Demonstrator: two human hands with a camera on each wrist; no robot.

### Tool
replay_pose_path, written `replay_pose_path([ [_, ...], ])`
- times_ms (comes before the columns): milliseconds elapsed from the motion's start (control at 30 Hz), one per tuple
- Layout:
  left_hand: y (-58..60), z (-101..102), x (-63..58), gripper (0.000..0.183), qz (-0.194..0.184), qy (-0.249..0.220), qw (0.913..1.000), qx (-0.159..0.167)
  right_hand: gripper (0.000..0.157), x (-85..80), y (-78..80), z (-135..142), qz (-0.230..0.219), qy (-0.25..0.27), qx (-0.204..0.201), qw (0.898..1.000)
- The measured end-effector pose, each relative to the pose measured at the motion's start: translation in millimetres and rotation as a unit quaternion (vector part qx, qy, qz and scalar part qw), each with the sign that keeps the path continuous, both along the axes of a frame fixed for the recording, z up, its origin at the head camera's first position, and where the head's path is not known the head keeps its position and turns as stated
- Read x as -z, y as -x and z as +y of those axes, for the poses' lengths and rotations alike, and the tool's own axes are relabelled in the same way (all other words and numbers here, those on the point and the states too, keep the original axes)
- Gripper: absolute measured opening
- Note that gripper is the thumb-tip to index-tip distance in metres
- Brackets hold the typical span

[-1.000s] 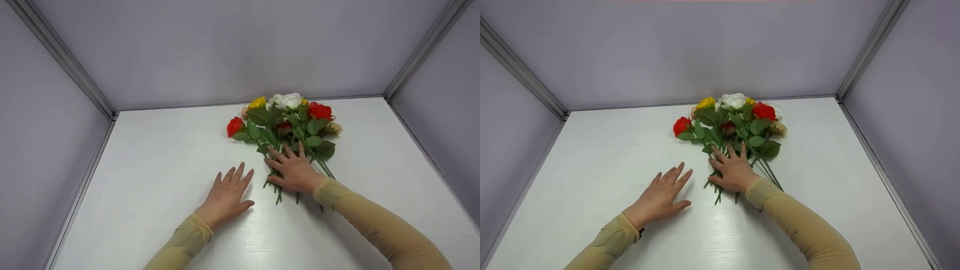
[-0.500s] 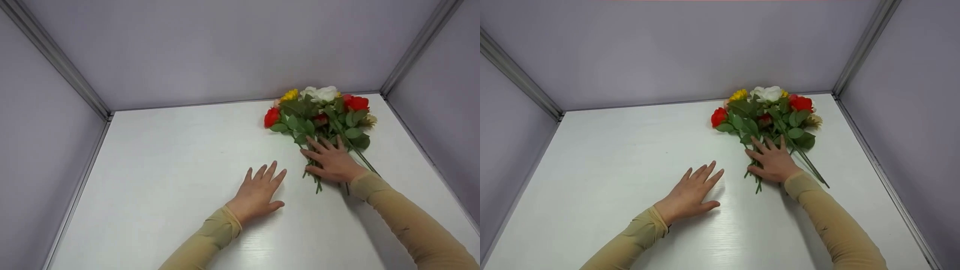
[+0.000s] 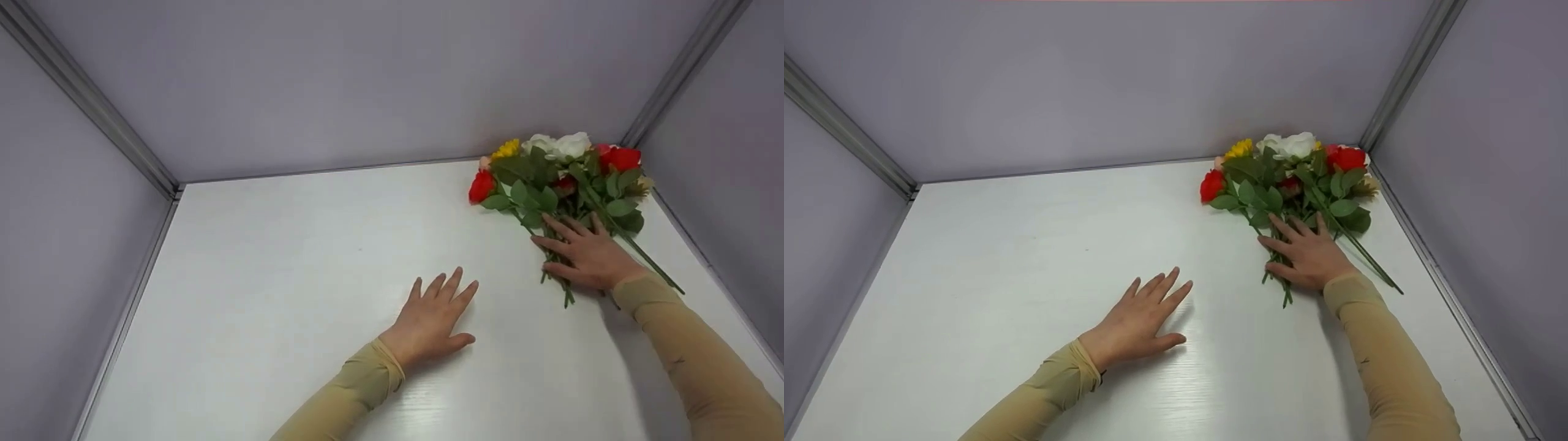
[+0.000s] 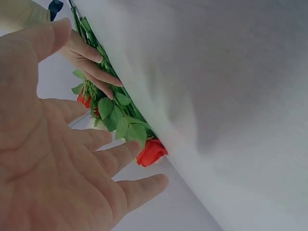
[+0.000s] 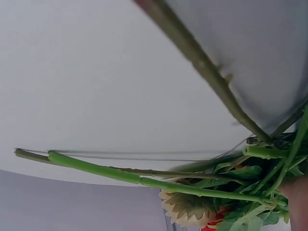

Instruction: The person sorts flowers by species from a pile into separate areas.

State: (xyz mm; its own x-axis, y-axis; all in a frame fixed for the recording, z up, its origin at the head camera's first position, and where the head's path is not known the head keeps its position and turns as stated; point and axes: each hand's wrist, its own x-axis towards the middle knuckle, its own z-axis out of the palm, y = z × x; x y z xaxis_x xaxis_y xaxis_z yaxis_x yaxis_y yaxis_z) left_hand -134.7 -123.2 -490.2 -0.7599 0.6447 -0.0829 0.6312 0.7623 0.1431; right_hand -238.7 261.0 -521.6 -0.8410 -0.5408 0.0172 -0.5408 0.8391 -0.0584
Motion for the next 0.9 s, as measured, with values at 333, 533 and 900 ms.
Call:
replay_pose_path([
  [333,-2.7,3,2.6,0.089,0.007,0.002,0.9999,0.013,0.066,-3.2,-3.6,14,-0.012,-0.009,0.026,1.000],
  [533,2.9,4,9.1,0.088,0.049,0.022,0.9985,0.013,0.064,3.1,-6.5,7,0.021,0.022,0.025,0.999],
  [900,4.8,21,8.9,0.085,0.088,0.034,0.9948,0.037,0.034,-37.0,-30.7,47,0.068,0.155,0.222,0.960],
])
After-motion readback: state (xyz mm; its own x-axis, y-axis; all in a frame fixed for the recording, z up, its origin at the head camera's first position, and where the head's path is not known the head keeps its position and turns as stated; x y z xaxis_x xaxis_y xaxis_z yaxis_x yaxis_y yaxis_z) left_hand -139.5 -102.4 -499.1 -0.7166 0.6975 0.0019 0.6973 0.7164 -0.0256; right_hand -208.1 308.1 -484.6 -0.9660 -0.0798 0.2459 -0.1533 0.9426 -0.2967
